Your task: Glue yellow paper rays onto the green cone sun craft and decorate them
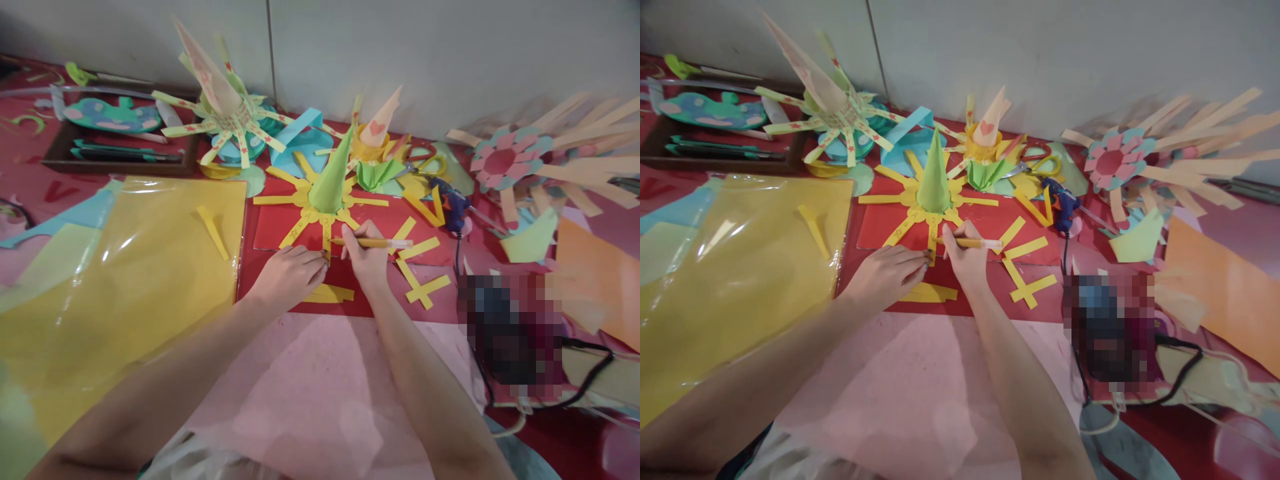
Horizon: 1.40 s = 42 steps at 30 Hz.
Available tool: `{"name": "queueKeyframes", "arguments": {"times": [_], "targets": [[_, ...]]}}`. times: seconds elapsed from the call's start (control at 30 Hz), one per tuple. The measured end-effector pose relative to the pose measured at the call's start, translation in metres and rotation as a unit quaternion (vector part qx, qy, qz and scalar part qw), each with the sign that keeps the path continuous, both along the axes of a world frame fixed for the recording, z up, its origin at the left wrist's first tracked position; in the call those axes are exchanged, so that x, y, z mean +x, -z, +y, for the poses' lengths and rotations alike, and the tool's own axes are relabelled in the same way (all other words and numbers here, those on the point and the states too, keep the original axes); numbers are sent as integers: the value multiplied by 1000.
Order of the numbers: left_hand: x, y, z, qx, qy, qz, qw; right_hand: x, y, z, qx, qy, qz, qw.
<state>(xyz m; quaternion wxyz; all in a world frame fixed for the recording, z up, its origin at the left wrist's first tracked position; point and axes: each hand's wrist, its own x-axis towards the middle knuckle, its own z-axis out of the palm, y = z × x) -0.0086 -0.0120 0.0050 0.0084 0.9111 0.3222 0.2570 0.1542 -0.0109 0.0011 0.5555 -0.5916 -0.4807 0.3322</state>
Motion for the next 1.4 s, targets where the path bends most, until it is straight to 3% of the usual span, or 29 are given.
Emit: {"name": "queueKeyframes", "arguments": {"times": [0.5,0.83,1.17,1.4], "targets": [[2,-4,0,-18,2,-5,1000,0,5,0,15,-44,-43,998],[0,-1,1,-15,0,-6,1000,1,6,-1,11,3,-51,999],[0,-2,1,-13,12,-14,1000,2,7,0,1,-1,-42,999],[0,-1,1,-25,15,-6,1000,1,9,-1,-13,-42,-21,999]]}}
